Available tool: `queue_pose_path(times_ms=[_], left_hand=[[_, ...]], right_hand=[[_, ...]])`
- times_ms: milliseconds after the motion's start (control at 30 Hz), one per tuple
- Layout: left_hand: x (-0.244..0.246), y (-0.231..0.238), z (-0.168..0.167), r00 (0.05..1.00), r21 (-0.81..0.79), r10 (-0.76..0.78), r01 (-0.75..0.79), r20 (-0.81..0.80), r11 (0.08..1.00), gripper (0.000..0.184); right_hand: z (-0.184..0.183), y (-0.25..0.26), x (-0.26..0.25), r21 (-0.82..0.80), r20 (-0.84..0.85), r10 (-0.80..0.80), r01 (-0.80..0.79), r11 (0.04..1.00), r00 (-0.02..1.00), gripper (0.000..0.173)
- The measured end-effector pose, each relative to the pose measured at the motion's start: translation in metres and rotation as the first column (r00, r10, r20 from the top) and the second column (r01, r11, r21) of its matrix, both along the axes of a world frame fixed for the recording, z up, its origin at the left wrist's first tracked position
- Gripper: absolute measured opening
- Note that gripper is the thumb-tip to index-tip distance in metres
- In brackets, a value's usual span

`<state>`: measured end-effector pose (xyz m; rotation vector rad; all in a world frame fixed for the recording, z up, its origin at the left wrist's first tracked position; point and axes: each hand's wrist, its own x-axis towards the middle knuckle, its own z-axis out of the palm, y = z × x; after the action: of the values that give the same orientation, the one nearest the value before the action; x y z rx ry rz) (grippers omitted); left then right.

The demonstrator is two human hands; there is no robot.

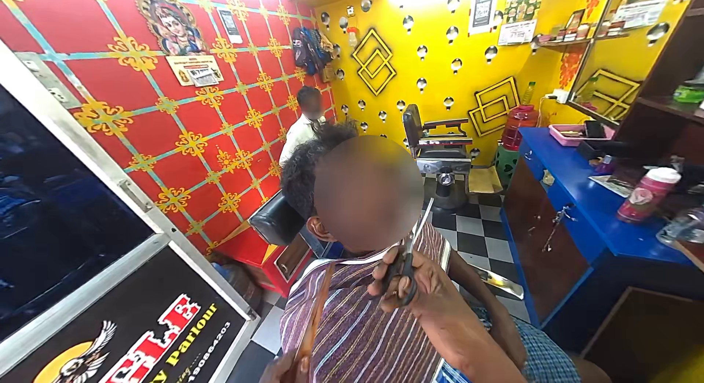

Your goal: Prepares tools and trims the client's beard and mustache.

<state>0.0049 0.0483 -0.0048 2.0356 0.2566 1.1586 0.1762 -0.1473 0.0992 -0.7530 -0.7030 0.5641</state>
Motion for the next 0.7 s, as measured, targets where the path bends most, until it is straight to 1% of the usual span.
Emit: queue_pose_path(times_ms=[67,100,167,233,300,367,433,500,533,567,600,633,667,700], left_hand=[[0.017,0.001,0.026,1.000,0.145,-0.004,0.002,0.012,0.989,0.020],[0.027,0.001,0.042,0.999,0.226,0.008,-0.016,0.034,0.974,0.020],[0.051,-0.001,0.075,0.994,0.393,0.025,-0.064,0.103,0.917,0.022],[0.080,-0.001,0.104,0.981,0.528,0.036,-0.132,0.188,0.839,0.022],[0.104,0.000,0.123,0.976,0.608,0.057,-0.175,0.208,0.775,0.024],[0.117,0.000,0.131,0.981,0.646,0.091,-0.182,0.172,0.742,0.027],[0.122,-0.002,0.131,0.986,0.642,0.110,-0.163,0.122,0.749,0.029],[0.121,-0.005,0.128,0.995,0.578,0.088,-0.100,0.048,0.810,0.030],[0.118,-0.006,0.127,0.999,0.512,0.037,-0.019,-0.024,0.859,0.030],[0.115,-0.005,0.127,0.991,0.411,-0.061,0.104,-0.116,0.906,0.028],[0.113,-0.005,0.128,0.965,0.286,-0.185,0.234,-0.188,0.929,0.026],[0.112,-0.006,0.129,0.939,0.186,-0.284,0.319,-0.192,0.929,0.024],[0.112,-0.008,0.128,0.944,0.175,-0.297,0.319,-0.140,0.931,0.023],[0.113,-0.009,0.127,0.972,0.244,-0.222,0.234,-0.076,0.941,0.024]], right_hand=[[-0.013,-0.006,-0.007,-0.092,0.110,-0.164,0.175,0.980,0.980,0.031],[-0.019,-0.010,-0.009,-0.130,0.152,-0.204,0.224,0.966,0.967,0.030],[-0.029,-0.019,-0.011,-0.208,0.191,-0.217,0.256,0.944,0.957,0.031],[-0.037,-0.028,-0.010,-0.292,0.193,-0.188,0.240,0.926,0.963,0.031],[-0.042,-0.037,-0.009,-0.355,0.196,-0.194,0.254,0.900,0.961,0.032],[-0.044,-0.046,-0.009,-0.395,0.210,-0.235,0.302,0.868,0.949,0.031],[-0.045,-0.056,-0.010,-0.413,0.207,-0.271,0.335,0.847,0.940,0.030],[-0.049,-0.067,-0.007,-0.416,0.208,-0.285,0.348,0.840,0.936,0.031],[-0.051,-0.073,-0.005,-0.416,0.209,-0.285,0.349,0.840,0.935,0.031],[-0.052,-0.077,-0.002,-0.417,0.208,-0.283,0.347,0.840,0.936,0.032],[-0.053,-0.082,-0.001,-0.417,0.206,-0.286,0.348,0.840,0.936,0.032],[-0.052,-0.085,0.001,-0.417,0.210,-0.289,0.353,0.838,0.934,0.031],[-0.051,-0.087,0.003,-0.417,0.221,-0.290,0.359,0.835,0.931,0.032],[-0.050,-0.089,0.005,-0.421,0.230,-0.292,0.366,0.830,0.928,0.032]])
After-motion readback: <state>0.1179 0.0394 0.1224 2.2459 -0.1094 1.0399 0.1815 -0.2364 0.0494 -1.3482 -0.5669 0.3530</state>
